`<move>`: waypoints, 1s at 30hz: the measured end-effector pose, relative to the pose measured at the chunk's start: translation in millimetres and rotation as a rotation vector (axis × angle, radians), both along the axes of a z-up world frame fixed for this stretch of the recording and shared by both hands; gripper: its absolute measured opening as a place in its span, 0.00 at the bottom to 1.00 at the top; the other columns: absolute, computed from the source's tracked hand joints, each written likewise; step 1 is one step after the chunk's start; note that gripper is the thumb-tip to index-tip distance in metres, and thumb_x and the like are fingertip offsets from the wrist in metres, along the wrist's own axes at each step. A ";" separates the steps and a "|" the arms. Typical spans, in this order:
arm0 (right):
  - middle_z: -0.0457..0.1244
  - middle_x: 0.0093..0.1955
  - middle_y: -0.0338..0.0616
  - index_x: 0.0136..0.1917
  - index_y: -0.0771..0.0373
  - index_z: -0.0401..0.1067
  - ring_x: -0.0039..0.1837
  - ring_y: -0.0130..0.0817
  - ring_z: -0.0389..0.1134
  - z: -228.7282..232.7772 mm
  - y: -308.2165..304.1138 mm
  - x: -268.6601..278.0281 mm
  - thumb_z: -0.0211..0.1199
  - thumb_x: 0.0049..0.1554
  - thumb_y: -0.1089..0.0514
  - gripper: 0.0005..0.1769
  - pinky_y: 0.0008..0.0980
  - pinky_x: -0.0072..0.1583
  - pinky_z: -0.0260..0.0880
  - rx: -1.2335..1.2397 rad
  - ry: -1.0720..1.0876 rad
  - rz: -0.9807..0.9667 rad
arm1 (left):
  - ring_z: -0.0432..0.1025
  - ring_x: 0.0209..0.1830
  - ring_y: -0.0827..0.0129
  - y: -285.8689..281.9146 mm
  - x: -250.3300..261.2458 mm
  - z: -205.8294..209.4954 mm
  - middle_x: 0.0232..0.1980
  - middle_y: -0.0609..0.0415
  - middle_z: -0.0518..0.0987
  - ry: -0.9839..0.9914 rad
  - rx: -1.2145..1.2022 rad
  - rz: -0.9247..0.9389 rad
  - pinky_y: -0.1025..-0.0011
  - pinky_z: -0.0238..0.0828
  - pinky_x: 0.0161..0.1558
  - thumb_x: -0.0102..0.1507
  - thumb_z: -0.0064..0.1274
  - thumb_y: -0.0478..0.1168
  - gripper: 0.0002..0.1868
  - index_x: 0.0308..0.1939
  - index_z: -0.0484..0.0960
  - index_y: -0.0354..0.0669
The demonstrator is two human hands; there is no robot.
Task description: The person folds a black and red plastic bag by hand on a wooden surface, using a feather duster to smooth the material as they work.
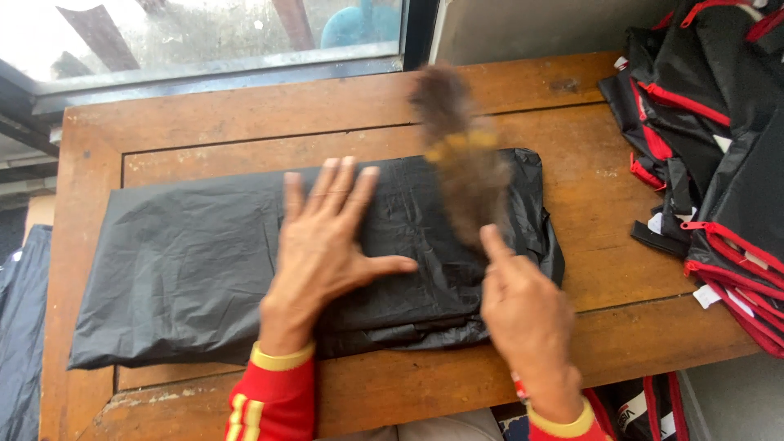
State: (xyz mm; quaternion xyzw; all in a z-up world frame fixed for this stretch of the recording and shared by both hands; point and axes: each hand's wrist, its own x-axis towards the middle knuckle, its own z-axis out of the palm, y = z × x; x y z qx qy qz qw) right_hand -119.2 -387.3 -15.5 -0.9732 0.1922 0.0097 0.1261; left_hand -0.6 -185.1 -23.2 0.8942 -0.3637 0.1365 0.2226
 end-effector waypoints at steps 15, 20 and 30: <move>0.68 0.43 0.53 0.71 0.22 0.57 0.46 0.55 0.69 32.9 10.8 -10.8 0.44 0.58 0.46 0.28 0.51 0.45 0.67 -0.088 0.272 -0.246 | 0.50 0.74 0.55 8.9 -1.2 -31.6 0.73 0.46 0.59 -0.078 0.045 0.141 0.40 0.32 0.69 0.47 0.43 0.83 0.62 0.69 0.61 0.39; 0.68 0.42 0.35 0.68 0.37 0.65 0.36 0.47 0.66 20.5 54.1 -26.4 0.49 0.55 0.55 0.27 0.49 0.37 0.64 -0.031 -0.179 0.148 | 0.46 0.76 0.56 -5.5 -2.0 -37.7 0.74 0.47 0.56 -0.065 0.107 0.151 0.40 0.28 0.69 0.42 0.50 0.80 0.64 0.69 0.62 0.38; 0.65 0.57 0.42 0.70 0.27 0.59 0.52 0.68 0.66 24.5 -22.8 -1.1 0.43 0.54 0.52 0.31 0.64 0.48 0.64 -0.195 0.214 -0.202 | 0.44 0.75 0.48 36.1 -1.2 -19.4 0.73 0.46 0.58 -0.028 0.035 0.186 0.34 0.23 0.66 0.48 0.49 0.79 0.55 0.68 0.65 0.47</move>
